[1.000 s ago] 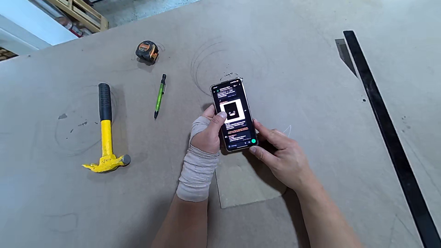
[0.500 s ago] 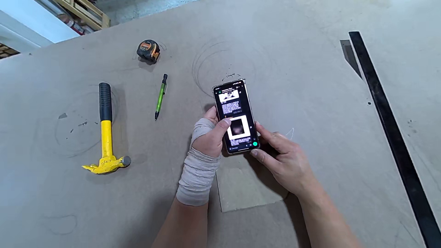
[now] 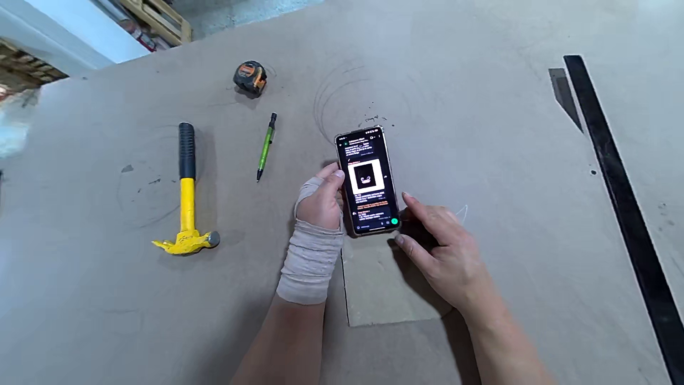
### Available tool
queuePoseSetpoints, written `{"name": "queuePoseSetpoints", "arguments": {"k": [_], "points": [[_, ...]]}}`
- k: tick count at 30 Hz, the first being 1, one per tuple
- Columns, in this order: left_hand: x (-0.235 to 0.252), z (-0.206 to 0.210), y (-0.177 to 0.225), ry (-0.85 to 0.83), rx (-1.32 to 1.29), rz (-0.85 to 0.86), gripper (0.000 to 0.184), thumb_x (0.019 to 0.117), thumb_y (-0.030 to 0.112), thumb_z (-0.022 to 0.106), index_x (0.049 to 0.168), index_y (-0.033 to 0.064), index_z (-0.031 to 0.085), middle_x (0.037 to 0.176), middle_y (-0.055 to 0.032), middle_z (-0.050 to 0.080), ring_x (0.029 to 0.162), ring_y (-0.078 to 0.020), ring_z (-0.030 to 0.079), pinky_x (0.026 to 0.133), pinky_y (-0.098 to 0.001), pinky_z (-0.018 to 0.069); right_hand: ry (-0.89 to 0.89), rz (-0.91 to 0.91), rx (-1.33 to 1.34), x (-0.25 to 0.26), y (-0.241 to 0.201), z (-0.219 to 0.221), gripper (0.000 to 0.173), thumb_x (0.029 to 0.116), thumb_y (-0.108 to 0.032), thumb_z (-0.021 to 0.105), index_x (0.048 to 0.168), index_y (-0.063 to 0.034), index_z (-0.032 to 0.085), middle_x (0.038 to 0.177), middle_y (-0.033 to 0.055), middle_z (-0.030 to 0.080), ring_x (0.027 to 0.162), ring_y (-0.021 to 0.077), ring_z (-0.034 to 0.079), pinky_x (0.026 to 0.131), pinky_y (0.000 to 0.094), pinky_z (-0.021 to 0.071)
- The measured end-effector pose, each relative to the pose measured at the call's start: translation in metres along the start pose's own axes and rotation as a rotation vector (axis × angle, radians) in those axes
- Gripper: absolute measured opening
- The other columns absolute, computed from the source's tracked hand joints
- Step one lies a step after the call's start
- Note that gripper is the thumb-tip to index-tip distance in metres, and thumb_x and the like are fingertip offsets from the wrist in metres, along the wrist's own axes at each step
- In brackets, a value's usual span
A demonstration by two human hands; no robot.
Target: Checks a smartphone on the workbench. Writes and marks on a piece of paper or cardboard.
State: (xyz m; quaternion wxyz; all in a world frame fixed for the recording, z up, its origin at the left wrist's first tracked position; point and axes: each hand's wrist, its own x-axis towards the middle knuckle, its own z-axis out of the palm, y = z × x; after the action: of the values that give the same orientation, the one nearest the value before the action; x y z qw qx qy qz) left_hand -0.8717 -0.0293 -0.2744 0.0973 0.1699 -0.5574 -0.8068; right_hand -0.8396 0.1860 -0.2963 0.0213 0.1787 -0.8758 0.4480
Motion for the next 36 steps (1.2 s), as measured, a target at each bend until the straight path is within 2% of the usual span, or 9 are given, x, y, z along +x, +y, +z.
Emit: {"name": "queuePoseSetpoints", "arguments": {"k": [10,14,18,20,22,25,28,32,36], "points": [[0.043,0.003,0.026,0.091,0.643,-0.081,0.031,0.1083,0.020,0.050,0.130,0.0048,0.066,0.097,-0.0087,0.074,0.080,-0.0147,0.072,0.074,-0.0333,0.0614,0.095,-0.022,-0.171,0.004,0.011,0.000,0.038,0.0973,-0.038,0.063,0.133,-0.0263,0.070,0.120,-0.0111,0.070,0.124,0.0091,0.060,0.125,0.0603,0.0257],[0.039,-0.063,0.056,0.206,1.382,0.217,0.038,0.1025,0.031,0.058,0.133,0.0095,0.065,0.112,-0.0163,0.071,0.098,-0.0300,0.068,0.088,-0.0551,0.0540,0.087,-0.016,-0.165,0.003,0.010,0.000,0.036,0.0966,-0.038,0.064,0.130,-0.0275,0.071,0.117,-0.0120,0.071,0.122,0.0082,0.061,0.125,0.0608,0.0243],[0.073,-0.099,0.083,0.199,1.654,-0.061,0.047,0.0951,0.049,0.069,0.112,0.0053,0.068,0.101,-0.0234,0.069,0.098,-0.0441,0.066,0.085,-0.0707,0.0481,0.095,-0.023,-0.151,0.002,0.009,-0.001,0.033,0.0967,-0.036,0.063,0.127,-0.0264,0.073,0.114,-0.0113,0.072,0.119,0.0081,0.063,0.125,0.0613,0.0247],[0.089,-0.102,0.093,0.119,1.624,-0.257,0.039,0.0976,0.044,0.069,0.097,0.0047,0.071,0.087,-0.0205,0.067,0.086,-0.0385,0.065,0.079,-0.0651,0.0487,0.102,-0.022,-0.143,0.002,0.009,0.000,0.033,0.0971,-0.037,0.063,0.126,-0.0260,0.074,0.113,-0.0111,0.072,0.119,0.0079,0.063,0.125,0.0610,0.0252],[0.072,-0.100,0.095,0.082,1.388,-0.277,0.029,0.1006,0.033,0.067,0.089,0.0062,0.068,0.064,-0.0099,0.057,0.055,-0.0213,0.051,0.054,-0.0414,0.0426,0.101,-0.019,-0.135,0.002,0.008,0.000,0.033,0.0973,-0.037,0.062,0.126,-0.0253,0.074,0.112,-0.0114,0.072,0.118,0.0076,0.064,0.125,0.0603,0.0253],[0.021,-0.110,0.075,-0.059,0.433,0.017,0.014,0.0990,0.018,0.058,0.087,0.0104,0.062,0.056,0.0033,0.053,0.043,-0.0037,0.050,0.043,-0.0182,0.0465,0.117,-0.017,-0.128,0.003,0.007,-0.001,0.032,0.0988,-0.035,0.061,0.126,-0.0231,0.074,0.112,-0.0099,0.073,0.117,0.0089,0.065,0.125,0.0590,0.0273],[-0.039,-0.101,0.037,-0.091,0.071,0.262,0.015,0.0981,0.026,0.055,0.102,0.0186,0.068,0.071,0.0003,0.067,0.055,-0.0114,0.065,0.052,-0.0280,0.0578,0.158,0.013,-0.138,0.002,0.002,-0.003,0.030,0.1010,-0.028,0.059,0.126,-0.0189,0.073,0.118,-0.0047,0.073,0.118,0.0126,0.065,0.122,0.0574,0.0323],[-0.141,-0.084,0.010,-0.154,0.756,0.399,0.029,0.1093,0.029,0.048,0.130,0.0167,0.065,0.109,-0.0075,0.076,0.095,-0.0246,0.075,0.083,-0.0424,0.0652,0.199,0.074,-0.115,0.004,0.000,-0.004,0.030,0.1010,-0.014,0.052,0.122,-0.0161,0.073,0.110,-0.0044,0.072,0.111,0.0094,0.066,0.120,0.0494,0.0378],[-0.184,-0.091,-0.020,-0.264,1.196,0.471,0.037,0.0983,0.033,0.065,0.134,0.0210,0.066,0.144,-0.0052,0.062,0.137,-0.0249,0.055,0.113,-0.0490,0.0485,0.203,0.029,-0.088,0.006,0.001,-0.004,0.028,0.1005,-0.014,0.052,0.115,-0.0146,0.075,0.104,-0.0042,0.074,0.108,0.0091,0.068,0.121,0.0500,0.0364]]}}
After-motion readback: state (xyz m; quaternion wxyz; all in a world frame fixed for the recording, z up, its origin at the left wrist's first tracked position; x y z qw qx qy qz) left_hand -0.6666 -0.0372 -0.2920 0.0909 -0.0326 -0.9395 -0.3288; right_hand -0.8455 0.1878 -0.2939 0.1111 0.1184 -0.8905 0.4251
